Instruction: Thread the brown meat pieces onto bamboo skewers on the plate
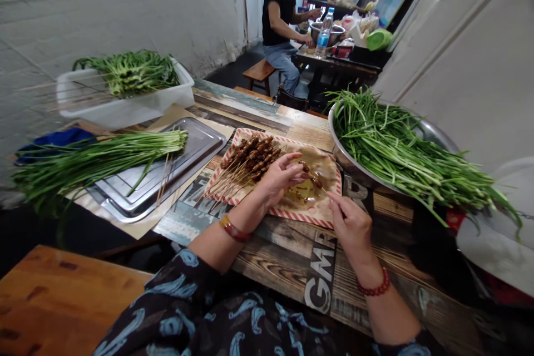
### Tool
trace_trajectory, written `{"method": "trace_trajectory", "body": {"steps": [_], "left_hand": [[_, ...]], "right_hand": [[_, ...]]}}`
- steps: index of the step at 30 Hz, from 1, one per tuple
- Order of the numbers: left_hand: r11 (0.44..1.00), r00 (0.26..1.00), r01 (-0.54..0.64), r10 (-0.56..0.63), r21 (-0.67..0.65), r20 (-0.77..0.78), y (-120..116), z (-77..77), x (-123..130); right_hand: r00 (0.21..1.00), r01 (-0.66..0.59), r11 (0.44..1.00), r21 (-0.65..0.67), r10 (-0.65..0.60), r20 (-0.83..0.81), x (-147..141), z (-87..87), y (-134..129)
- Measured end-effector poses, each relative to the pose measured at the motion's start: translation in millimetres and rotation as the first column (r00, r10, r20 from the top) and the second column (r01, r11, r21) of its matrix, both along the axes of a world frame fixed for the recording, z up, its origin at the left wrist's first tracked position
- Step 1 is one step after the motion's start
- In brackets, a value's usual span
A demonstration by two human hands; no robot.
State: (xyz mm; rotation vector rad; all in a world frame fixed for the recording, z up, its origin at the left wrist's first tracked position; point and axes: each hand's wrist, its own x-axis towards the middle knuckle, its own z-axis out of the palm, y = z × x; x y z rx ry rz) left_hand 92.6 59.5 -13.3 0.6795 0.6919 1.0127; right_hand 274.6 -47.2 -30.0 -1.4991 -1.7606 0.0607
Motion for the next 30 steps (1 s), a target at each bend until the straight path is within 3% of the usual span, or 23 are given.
{"method": "trace_trajectory", "body": {"steps": [3,10,17,24,30], "left_hand": [[0.999,1.000,0.022,-0.022,-0.031,-0.003,1.4,0.7,-1.6],[0.993,0.995,0.102,-0.100,0.061,-0.029,-2.5,2.0,1.1],[1.000,1.000,-0.019,0.019,0.003,0.013,5.3,3.2,-8.2],[0.999,0.998,-0.041,0.042,-0.012,0.047,6.4,-2.7,-4.0],[0.999,0.998,-0.046,0.047,-0.008,0.031,3.6,1.7,-2.7]], "right_hand": [[1.000,0.014,1.000,0.016,-0.014,-0.009,1.1,0.7,0.6],[1.000,-0.001,1.000,0.013,0.001,0.003,-1.2,1.3,1.0],[0.999,0.006,1.000,-0.017,-0.005,0.043,2.0,-2.3,-0.5],[0.999,0.026,1.000,0.015,-0.026,0.044,1.0,-2.3,-1.0],[0.999,0.022,1.000,0.017,-0.023,0.035,1.1,-3.9,-0.2]]}}
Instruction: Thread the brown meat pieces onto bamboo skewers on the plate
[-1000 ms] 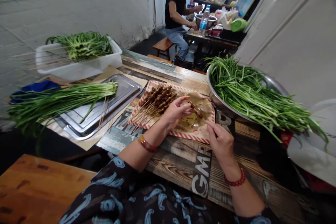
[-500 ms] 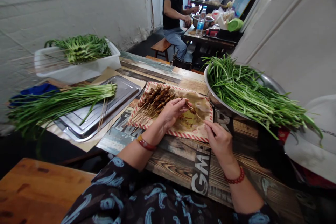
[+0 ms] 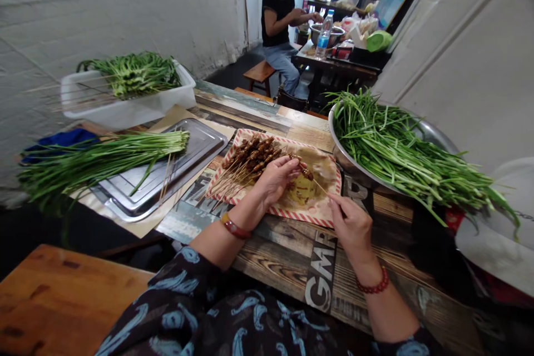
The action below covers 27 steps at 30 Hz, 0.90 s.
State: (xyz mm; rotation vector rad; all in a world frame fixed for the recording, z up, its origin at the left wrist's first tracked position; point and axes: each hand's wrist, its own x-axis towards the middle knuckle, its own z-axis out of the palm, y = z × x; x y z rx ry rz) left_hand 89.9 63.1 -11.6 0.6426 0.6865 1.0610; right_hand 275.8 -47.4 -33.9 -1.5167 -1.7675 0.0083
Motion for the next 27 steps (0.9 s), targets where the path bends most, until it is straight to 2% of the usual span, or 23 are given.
{"method": "trace_trajectory", "body": {"steps": [6,27], "left_hand": [[1.000,1.000,0.004,-0.004,0.015,0.020,-2.2,4.7,-2.0],[0.999,1.000,-0.020,0.020,0.048,-0.008,-1.0,-3.7,2.6]], "right_hand": [[1.000,-0.003,1.000,0.002,0.003,-0.006,2.0,-1.9,-0.7],[0.999,-0.014,0.999,0.049,0.012,0.039,-1.6,-0.9,0.6]]}}
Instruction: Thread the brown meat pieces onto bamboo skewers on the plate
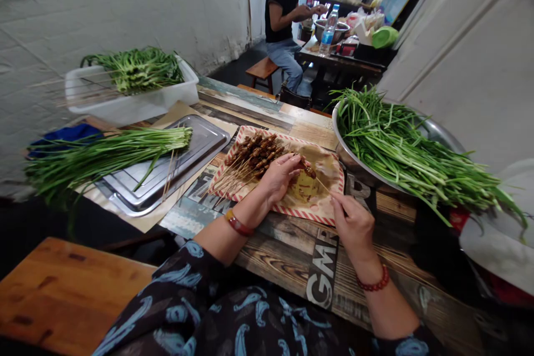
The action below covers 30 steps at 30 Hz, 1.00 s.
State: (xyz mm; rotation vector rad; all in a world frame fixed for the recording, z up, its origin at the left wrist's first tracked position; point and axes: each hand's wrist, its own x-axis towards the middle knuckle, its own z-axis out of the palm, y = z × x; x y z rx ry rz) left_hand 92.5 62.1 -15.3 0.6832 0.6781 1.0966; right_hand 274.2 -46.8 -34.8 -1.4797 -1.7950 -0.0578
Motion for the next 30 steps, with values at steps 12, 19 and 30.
{"method": "trace_trajectory", "body": {"steps": [12,19,30], "left_hand": [[0.996,0.994,0.075,-0.077,0.039,0.082,0.2,11.3,-7.3],[0.998,0.995,0.060,-0.063,0.031,0.076,1.7,10.5,-9.0],[0.997,0.997,0.059,-0.061,0.048,0.041,-0.4,8.2,-5.3]], "right_hand": [[1.000,-0.001,0.998,0.069,-0.001,0.028,2.0,5.0,-0.4],[1.000,-0.015,0.998,0.063,0.014,0.012,0.8,5.1,-0.5],[1.000,0.000,1.000,0.031,0.001,-0.026,2.2,0.5,0.0]]}}
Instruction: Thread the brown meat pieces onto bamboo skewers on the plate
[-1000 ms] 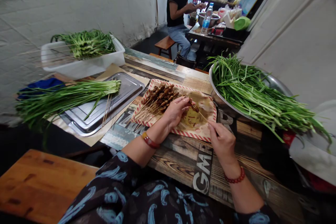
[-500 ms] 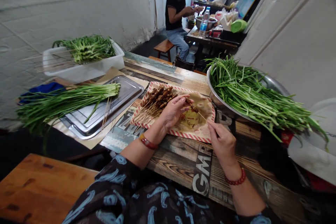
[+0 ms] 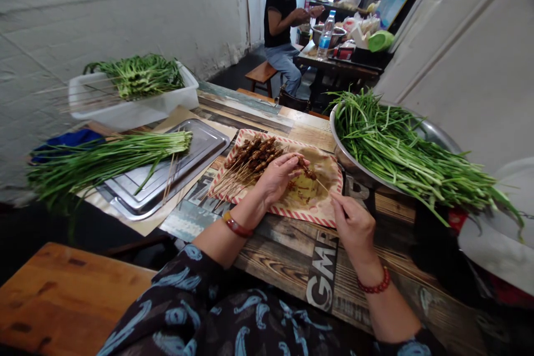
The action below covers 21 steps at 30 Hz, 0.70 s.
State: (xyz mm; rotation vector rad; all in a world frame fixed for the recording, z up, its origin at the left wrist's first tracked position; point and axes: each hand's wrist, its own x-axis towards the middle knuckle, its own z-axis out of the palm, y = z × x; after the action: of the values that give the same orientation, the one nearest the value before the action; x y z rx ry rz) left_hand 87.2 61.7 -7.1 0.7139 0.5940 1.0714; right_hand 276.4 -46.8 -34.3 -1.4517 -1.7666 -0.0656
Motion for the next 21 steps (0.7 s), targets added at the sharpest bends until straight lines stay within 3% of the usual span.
{"method": "trace_trajectory", "body": {"steps": [12,21], "left_hand": [[1.000,1.000,0.011,-0.011,-0.007,0.013,-0.9,-4.7,4.7],[0.986,0.981,0.167,-0.165,0.014,-0.098,-9.1,-7.4,10.0]], "right_hand": [[0.999,0.020,1.000,0.011,-0.020,-0.029,-4.3,5.7,2.0],[0.999,0.031,0.999,-0.015,-0.032,-0.038,-5.1,5.3,0.4]]}}
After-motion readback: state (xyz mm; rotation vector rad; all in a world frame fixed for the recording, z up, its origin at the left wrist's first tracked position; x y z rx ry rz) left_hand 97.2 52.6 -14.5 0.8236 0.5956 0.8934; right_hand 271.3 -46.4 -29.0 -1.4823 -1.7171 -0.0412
